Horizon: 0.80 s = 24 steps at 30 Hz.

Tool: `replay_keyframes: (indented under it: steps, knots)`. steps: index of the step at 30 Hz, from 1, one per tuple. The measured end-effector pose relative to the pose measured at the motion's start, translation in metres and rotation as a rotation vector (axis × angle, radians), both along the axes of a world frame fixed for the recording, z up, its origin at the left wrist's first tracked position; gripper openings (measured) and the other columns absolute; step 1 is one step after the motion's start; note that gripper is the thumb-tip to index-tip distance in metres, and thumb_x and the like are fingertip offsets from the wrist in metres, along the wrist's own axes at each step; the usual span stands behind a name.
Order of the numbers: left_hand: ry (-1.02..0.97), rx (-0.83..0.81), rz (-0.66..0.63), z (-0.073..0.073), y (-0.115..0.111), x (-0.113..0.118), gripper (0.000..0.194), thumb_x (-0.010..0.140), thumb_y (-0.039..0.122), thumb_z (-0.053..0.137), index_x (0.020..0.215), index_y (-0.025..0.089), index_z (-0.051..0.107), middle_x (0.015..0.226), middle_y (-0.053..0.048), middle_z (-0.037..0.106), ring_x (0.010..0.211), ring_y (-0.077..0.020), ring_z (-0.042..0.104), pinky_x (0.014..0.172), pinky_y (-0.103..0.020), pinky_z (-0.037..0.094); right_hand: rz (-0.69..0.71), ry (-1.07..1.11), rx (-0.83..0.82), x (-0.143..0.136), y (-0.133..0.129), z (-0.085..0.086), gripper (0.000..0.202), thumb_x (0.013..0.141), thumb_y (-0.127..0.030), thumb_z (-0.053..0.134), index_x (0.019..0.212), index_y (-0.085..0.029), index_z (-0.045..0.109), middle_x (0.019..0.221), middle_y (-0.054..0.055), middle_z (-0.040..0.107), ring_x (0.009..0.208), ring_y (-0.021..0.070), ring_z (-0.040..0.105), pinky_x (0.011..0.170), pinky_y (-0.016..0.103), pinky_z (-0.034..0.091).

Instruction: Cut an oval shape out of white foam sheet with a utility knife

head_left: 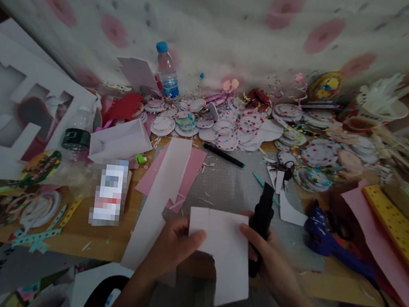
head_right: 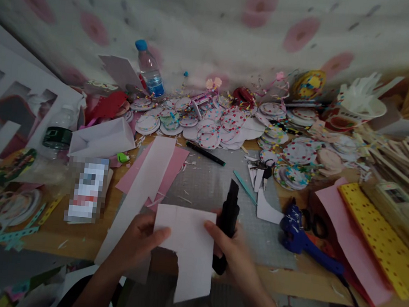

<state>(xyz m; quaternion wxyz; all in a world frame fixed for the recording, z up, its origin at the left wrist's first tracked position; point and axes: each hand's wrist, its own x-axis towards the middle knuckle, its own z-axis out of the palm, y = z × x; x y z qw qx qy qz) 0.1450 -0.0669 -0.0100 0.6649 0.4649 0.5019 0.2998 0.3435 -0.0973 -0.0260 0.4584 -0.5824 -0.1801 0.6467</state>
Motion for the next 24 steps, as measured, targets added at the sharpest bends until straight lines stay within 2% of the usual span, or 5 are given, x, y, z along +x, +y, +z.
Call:
replay_keyframes:
  steps: [7,13,18,21,24]
  knots:
    - [0.088,0.035,0.109,0.006,-0.001,0.011,0.022,0.075,0.036,0.071,0.083,0.015,0.069,0.072,-0.002,0.067,0.066,-0.0145,0.058,0.059,-0.022,0.047,0.104,-0.102,0.112,-0.002,-0.002,0.001,0.037,0.07,-0.048,0.078,0.073,-0.02,0.054,0.048,-0.01,0.036,0.042,0.0056,0.029,0.039,0.019,0.022]
    - [0.225,0.294,0.079,0.017,-0.007,0.012,0.018,0.081,0.032,0.065,0.072,0.016,0.064,0.067,-0.001,0.06,0.064,-0.0138,0.055,0.057,-0.022,0.043,0.133,-0.191,0.143,0.004,-0.003,-0.003,0.035,0.07,-0.047,0.077,0.071,-0.019,0.057,0.059,-0.003,0.049,0.052,0.01,0.043,0.045,0.022,0.035]
    - [0.327,0.422,0.045,0.016,-0.009,0.013,0.017,0.083,0.03,0.062,0.073,0.016,0.065,0.065,-0.001,0.059,0.062,-0.014,0.054,0.058,-0.023,0.042,0.093,-0.169,0.115,0.001,-0.005,-0.004,0.034,0.067,-0.046,0.079,0.072,-0.02,0.057,0.05,-0.008,0.038,0.043,0.0079,0.032,0.039,0.022,0.024]
    - [0.371,0.371,0.081,0.008,-0.006,0.017,0.017,0.085,0.034,0.061,0.086,0.018,0.065,0.072,-0.002,0.063,0.067,-0.0161,0.058,0.061,-0.024,0.045,-0.021,-0.094,0.083,-0.007,-0.005,-0.004,0.035,0.066,-0.045,0.08,0.074,-0.021,0.056,0.047,-0.01,0.033,0.04,0.0068,0.027,0.039,0.022,0.021]
    - [0.512,0.497,0.139,-0.001,-0.004,0.021,0.035,0.085,0.034,0.061,0.117,0.019,0.055,0.106,-0.009,0.065,0.095,-0.0227,0.062,0.082,-0.034,0.05,-0.181,-0.007,0.085,-0.014,-0.004,-0.006,0.039,0.065,-0.044,0.082,0.079,-0.022,0.053,0.048,-0.011,0.032,0.04,0.0056,0.025,0.039,0.021,0.018]
